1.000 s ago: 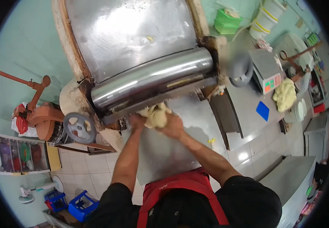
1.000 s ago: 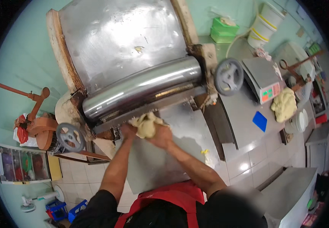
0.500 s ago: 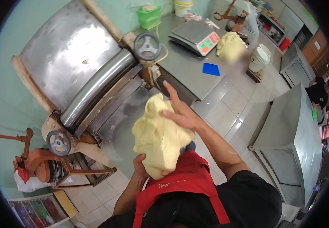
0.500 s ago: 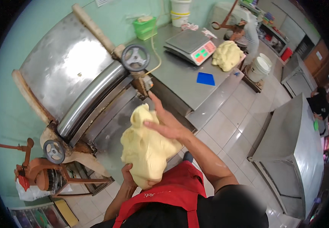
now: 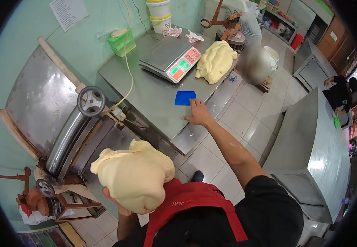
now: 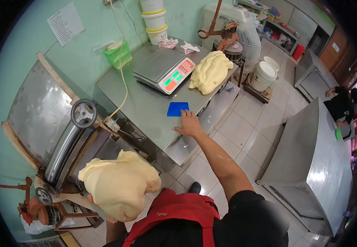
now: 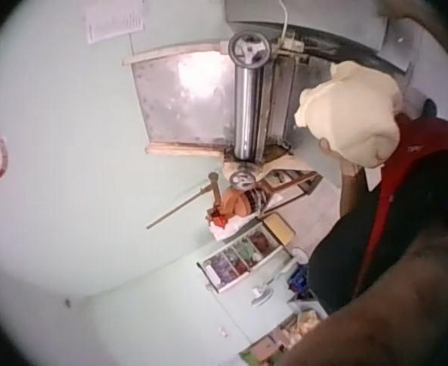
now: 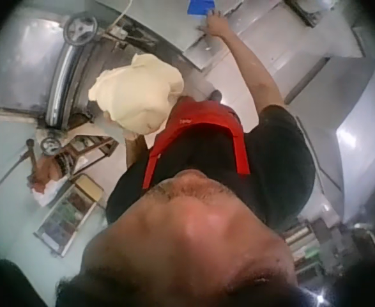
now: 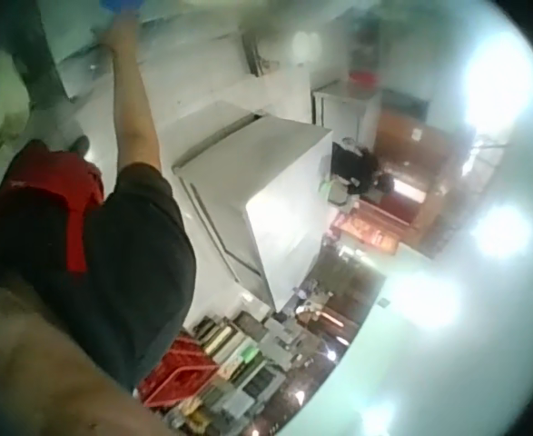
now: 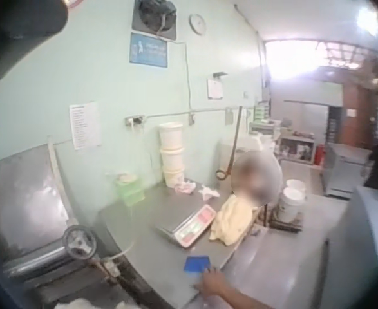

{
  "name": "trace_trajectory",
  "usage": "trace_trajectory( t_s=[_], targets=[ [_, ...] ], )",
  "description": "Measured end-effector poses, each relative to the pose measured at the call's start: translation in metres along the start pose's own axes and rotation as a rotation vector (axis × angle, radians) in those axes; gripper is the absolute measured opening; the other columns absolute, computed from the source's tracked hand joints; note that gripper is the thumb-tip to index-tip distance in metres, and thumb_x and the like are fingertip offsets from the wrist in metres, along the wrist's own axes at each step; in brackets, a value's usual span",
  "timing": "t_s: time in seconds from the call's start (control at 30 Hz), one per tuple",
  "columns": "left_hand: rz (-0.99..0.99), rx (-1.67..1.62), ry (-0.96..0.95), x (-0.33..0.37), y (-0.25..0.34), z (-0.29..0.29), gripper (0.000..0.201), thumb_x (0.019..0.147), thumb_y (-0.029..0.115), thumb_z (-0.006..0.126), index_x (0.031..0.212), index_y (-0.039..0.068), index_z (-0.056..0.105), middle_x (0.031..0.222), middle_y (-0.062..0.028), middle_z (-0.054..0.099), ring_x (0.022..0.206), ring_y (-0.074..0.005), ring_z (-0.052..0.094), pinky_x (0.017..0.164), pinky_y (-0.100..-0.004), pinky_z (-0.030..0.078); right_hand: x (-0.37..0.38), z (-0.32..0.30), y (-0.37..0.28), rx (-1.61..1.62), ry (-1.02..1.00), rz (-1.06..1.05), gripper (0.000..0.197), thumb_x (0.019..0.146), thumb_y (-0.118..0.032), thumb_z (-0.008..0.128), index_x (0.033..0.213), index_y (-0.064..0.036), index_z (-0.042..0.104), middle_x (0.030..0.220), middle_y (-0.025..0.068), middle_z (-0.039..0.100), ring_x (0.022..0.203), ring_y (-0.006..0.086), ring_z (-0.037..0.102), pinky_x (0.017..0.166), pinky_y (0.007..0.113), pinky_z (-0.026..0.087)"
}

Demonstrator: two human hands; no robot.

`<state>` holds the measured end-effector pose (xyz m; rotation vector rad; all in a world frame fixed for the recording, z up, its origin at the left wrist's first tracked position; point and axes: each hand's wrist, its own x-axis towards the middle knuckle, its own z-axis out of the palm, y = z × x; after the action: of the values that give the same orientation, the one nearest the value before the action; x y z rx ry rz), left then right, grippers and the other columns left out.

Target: The person cuts portions of dough from a large mass using a blue scraper, weighs each portion on a digital scale, and then feeds the dough into a mechanical roller machine. The person repeats this cycle of cutting, weighing, and rolling throughout the video.

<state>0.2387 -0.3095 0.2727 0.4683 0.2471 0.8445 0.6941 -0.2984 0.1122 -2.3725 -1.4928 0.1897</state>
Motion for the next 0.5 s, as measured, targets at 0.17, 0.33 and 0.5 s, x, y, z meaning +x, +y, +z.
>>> trace_trajectory(
  t_s=[0.17,0.33,0.5],
  targets=[
    [-0.008,0.039,0.161,0.051,-0.012,0.038,0.106,0.078,0.059,0.081,0.161,0.007,0.040,0.156,-0.0181,0.053,0.140,-0.0386,0.055,0.117,-0.0563,0.047,0.082,0.012,0.034,-0.132,-0.065,0.009,0.117,0.076,-0.055,0.089,0.159,0.0037,0.032,0.159,0.0260,0.044,0.146,0.0407,0.046,0.117,0.058,0.041],
    [-0.225,0.339,0.080,0.139,-0.033,0.055,0.106,0.074,0.048,0.085,0.160,0.004,0.041,0.152,-0.0187,0.056,0.138,-0.0377,0.058,0.116,-0.0530,0.049,0.107,0.008,0.028,0.047,-0.483,0.244,0.116,0.069,-0.057,0.093,0.154,0.0037,0.042,0.133,0.0226,0.069,0.123,0.0391,0.067,0.109,0.055,0.049],
    [-0.339,0.243,-0.062,0.242,-0.083,0.098,0.107,0.067,0.032,0.087,0.158,-0.001,0.041,0.148,-0.0199,0.059,0.135,-0.0373,0.060,0.116,-0.0484,0.050,0.084,-0.007,0.123,0.880,0.112,0.523,0.058,0.088,-0.040,0.086,0.122,0.0037,0.069,0.117,0.0181,0.077,0.104,0.0327,0.074,0.091,0.042,0.058]
  ],
)
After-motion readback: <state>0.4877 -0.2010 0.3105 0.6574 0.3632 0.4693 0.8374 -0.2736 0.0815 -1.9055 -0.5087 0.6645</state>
